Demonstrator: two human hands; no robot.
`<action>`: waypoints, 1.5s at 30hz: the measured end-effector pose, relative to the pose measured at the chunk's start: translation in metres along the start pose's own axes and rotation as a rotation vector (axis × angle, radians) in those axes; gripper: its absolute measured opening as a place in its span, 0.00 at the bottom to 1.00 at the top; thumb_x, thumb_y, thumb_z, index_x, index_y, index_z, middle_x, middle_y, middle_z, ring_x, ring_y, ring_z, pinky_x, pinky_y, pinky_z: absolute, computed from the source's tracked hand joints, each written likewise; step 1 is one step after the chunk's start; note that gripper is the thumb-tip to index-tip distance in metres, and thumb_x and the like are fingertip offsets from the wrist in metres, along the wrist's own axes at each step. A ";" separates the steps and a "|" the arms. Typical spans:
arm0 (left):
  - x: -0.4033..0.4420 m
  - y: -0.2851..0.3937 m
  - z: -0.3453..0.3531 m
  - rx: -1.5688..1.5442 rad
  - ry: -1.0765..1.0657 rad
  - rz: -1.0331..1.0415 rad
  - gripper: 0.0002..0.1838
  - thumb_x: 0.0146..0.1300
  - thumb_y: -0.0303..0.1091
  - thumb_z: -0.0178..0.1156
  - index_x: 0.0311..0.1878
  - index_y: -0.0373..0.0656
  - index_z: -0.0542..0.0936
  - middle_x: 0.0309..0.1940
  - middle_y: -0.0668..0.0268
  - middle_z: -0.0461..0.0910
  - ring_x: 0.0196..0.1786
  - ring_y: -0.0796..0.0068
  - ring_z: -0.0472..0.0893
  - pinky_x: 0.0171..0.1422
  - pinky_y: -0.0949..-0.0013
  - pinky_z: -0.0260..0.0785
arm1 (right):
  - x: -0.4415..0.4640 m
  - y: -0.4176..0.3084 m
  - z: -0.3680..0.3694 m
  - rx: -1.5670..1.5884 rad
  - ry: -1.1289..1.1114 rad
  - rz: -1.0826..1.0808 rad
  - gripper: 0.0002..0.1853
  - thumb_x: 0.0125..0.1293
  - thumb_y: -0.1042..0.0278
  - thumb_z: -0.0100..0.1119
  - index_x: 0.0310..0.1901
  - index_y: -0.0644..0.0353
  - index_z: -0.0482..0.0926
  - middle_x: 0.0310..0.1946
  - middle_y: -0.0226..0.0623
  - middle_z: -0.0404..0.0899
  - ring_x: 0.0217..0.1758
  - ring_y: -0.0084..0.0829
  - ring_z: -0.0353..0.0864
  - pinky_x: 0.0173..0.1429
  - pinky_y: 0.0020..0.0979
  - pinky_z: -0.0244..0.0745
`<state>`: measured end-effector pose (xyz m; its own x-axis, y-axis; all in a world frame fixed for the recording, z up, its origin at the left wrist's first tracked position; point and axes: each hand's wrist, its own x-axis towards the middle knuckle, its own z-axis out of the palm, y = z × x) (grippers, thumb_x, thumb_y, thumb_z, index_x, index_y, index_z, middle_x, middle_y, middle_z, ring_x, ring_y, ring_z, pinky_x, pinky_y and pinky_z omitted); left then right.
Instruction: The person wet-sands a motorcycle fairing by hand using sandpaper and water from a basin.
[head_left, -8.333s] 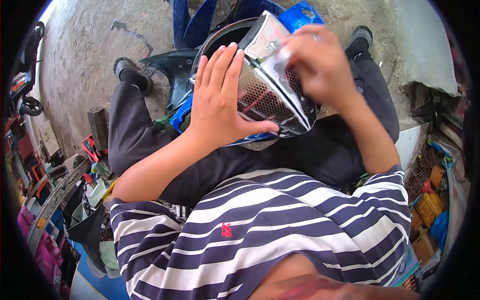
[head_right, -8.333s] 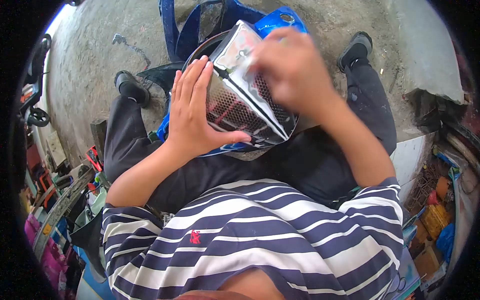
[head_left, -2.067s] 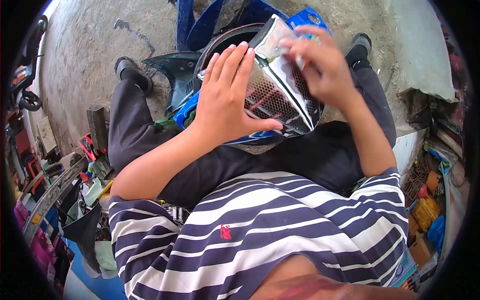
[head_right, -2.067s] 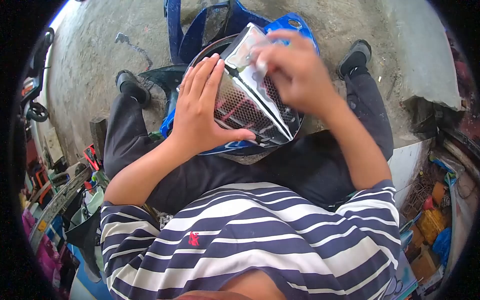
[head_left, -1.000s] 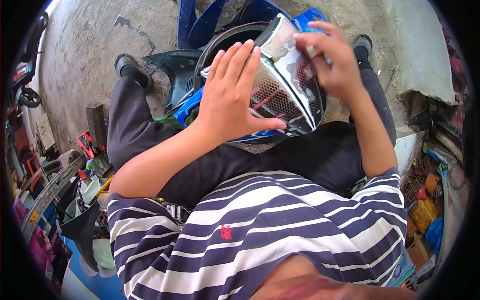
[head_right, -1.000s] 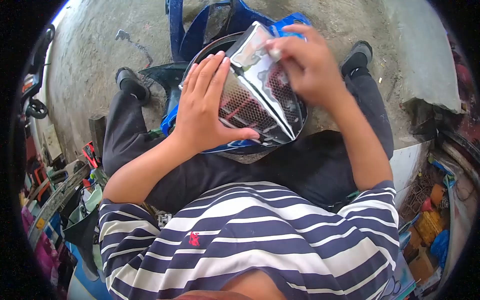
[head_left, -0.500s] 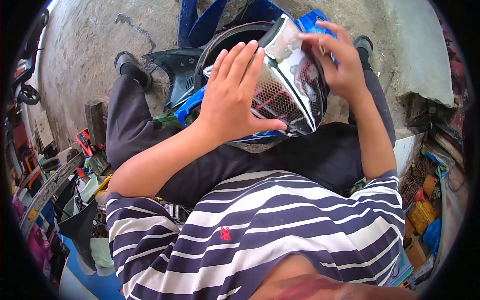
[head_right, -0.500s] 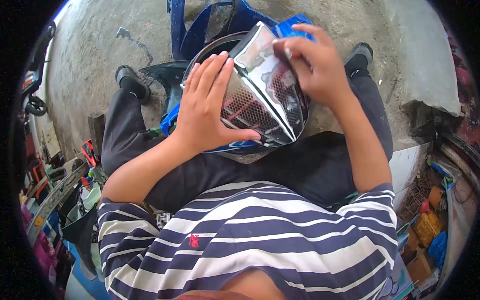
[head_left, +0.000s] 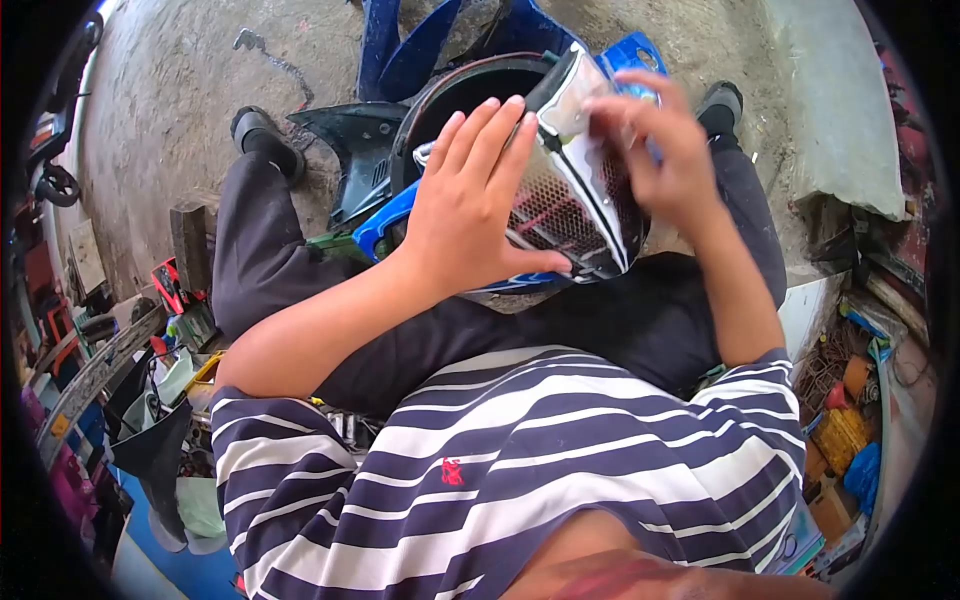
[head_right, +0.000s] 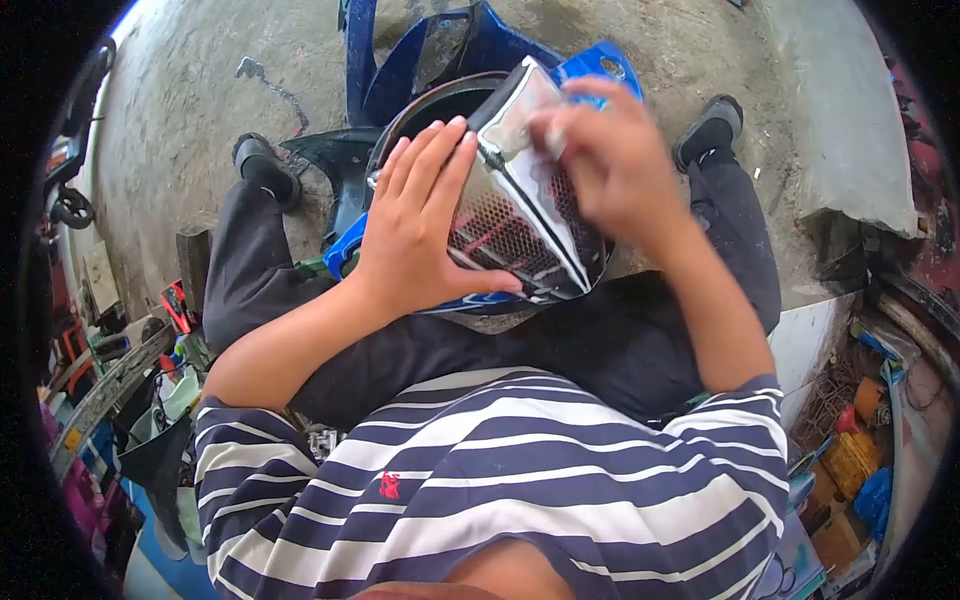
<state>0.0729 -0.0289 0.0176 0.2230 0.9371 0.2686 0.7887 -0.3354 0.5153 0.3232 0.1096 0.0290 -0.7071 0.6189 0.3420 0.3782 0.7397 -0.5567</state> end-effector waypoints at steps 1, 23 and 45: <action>-0.001 0.001 0.000 -0.003 -0.008 0.008 0.74 0.43 0.77 0.84 0.82 0.30 0.71 0.83 0.43 0.71 0.86 0.39 0.68 0.92 0.37 0.54 | -0.003 0.017 -0.004 -0.021 -0.007 0.038 0.15 0.73 0.83 0.67 0.58 0.60 0.91 0.59 0.39 0.93 0.72 0.47 0.85 0.66 0.42 0.81; -0.003 -0.002 -0.001 -0.003 -0.007 0.002 0.73 0.46 0.79 0.82 0.84 0.31 0.71 0.85 0.44 0.69 0.87 0.40 0.67 0.92 0.38 0.54 | 0.005 -0.003 0.002 -0.051 -0.046 -0.087 0.12 0.65 0.76 0.75 0.49 0.54 0.92 0.57 0.33 0.92 0.59 0.45 0.86 0.64 0.46 0.79; -0.003 0.000 0.001 0.003 -0.022 -0.011 0.72 0.44 0.78 0.83 0.82 0.31 0.72 0.84 0.44 0.70 0.86 0.39 0.68 0.92 0.37 0.54 | -0.005 -0.025 0.009 -0.099 -0.050 -0.092 0.12 0.68 0.72 0.75 0.51 0.50 0.94 0.57 0.26 0.92 0.65 0.44 0.83 0.72 0.47 0.71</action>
<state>0.0730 -0.0312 0.0159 0.2272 0.9425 0.2453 0.7927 -0.3252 0.5155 0.3118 0.0857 0.0351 -0.7696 0.5353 0.3481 0.3662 0.8166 -0.4462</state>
